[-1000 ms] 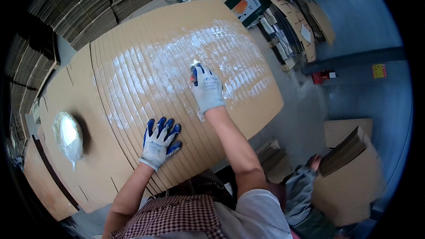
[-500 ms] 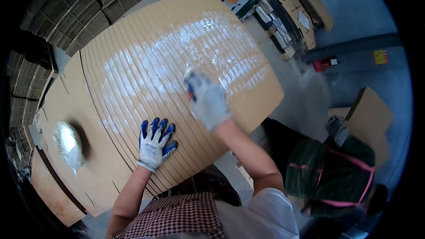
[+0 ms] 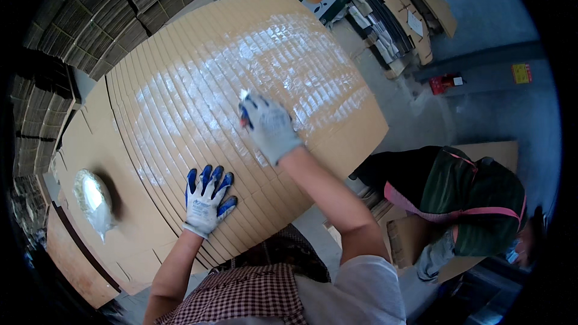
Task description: The person applies white glue to a large flat cardboard sheet using a brush. They repeatedly dip the brush into a container of glue and spread it across the surface in broad strokes. The person works at a table in a warehouse-like space with stacks of cardboard nearby.
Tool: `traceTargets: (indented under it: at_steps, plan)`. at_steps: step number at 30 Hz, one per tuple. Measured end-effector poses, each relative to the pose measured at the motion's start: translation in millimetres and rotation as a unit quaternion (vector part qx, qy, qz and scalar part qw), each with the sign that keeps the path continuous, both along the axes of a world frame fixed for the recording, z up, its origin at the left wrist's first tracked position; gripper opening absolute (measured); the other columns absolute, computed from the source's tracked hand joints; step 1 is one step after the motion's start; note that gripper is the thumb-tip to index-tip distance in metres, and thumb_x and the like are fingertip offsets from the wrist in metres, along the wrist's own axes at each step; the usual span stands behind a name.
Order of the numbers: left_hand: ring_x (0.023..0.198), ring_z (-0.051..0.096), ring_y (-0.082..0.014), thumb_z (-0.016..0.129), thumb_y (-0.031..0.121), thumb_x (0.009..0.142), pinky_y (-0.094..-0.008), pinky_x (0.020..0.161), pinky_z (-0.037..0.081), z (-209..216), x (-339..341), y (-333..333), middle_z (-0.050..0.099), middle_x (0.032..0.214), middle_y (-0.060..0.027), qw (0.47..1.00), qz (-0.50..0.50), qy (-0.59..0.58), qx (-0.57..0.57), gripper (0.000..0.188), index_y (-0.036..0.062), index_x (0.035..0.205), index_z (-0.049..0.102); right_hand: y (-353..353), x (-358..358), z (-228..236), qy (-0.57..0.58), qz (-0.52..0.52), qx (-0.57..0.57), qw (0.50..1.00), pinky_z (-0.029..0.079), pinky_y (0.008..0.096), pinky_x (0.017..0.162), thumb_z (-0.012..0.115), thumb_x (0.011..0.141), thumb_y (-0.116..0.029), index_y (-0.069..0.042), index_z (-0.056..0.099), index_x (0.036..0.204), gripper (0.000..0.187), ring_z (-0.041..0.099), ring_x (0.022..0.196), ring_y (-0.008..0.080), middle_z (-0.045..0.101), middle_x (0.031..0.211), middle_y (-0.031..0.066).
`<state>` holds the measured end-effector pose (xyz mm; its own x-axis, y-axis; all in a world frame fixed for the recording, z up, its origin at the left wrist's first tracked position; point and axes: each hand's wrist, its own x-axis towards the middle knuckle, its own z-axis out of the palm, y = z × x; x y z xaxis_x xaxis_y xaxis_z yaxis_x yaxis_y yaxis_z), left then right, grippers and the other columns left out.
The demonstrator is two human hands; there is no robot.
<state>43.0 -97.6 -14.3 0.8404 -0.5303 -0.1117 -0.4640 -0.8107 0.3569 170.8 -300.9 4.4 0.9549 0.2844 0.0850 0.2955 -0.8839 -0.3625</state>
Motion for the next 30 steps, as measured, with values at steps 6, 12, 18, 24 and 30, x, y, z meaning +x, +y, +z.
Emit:
traceTargets:
  at_steps: [6, 12, 18, 24, 30]
  plan:
    - [0.121, 0.032, -0.0285, 0.054, 0.037, 0.075, -0.0497, 0.103, 0.014, -0.5, 0.3, 1.7, 0.041, 0.128, -0.0098, 1.0, 0.0, 0.006, 0.012, 0.053, 0.0161, 0.123, 0.045, -8.9, 45.9, 16.0, 0.043, -0.076, 0.01, 0.996, 0.043, 0.0385, 0.076, 0.054, 0.075, -0.017, -0.011, 0.053, 0.092, 0.018, 0.055, 0.089, 0.0269, 0.057, 0.097, 0.0101]
    - [0.12, 0.033, -0.0289, 0.054, 0.037, 0.075, -0.0507, 0.102, 0.014, -0.5, -1.0, 1.5, 0.041, 0.128, -0.0101, 1.0, -0.005, 0.005, 0.008, 0.052, 0.0155, 0.122, 0.046, 6.4, 34.6, -11.8, -0.024, 0.029, -0.04, 0.998, 0.042, 0.0377, 0.079, 0.055, 0.076, -0.022, -0.01, 0.052, 0.099, 0.026, 0.053, 0.091, 0.0274, 0.053, 0.102, 0.0085]
    - [0.119, 0.035, -0.029, 0.052, 0.038, 0.076, -0.0511, 0.102, 0.015, -0.5, -0.3, 2.9, 0.042, 0.126, -0.0116, 1.0, -0.007, 0.013, 0.01, 0.051, 0.016, 0.122, 0.046, 2.2, 85.0, -5.9, -0.023, -0.006, 0.002, 1.0, 0.044, 0.0398, 0.075, 0.055, 0.075, -0.017, -0.007, 0.053, 0.095, 0.023, 0.055, 0.084, 0.0304, 0.056, 0.093, 0.014]
    - [0.119, 0.034, -0.0293, 0.05, 0.04, 0.077, -0.0522, 0.101, 0.014, 0.8, 2.4, 2.8, 0.04, 0.128, -0.0103, 1.0, -0.009, 0.026, 0.006, 0.053, 0.017, 0.124, 0.042, 6.2, 106.3, -5.2, 0.026, -0.08, -0.008, 0.996, 0.043, 0.039, 0.075, 0.052, 0.078, -0.019, -0.009, 0.051, 0.09, 0.016, 0.053, 0.089, 0.0274, 0.054, 0.095, 0.0118]
    - [0.119, 0.034, -0.0289, 0.051, 0.039, 0.077, -0.0521, 0.101, 0.015, -3.4, -1.2, 3.8, 0.039, 0.129, -0.0098, 1.0, -0.014, 0.02, 0.01, 0.053, 0.017, 0.124, 0.043, 65.0, 66.8, -27.2, -0.131, 0.154, 0.061, 0.977, 0.043, 0.038, 0.076, 0.053, 0.073, -0.014, -0.008, 0.053, 0.087, 0.015, 0.054, 0.085, 0.0273, 0.054, 0.093, 0.0133]
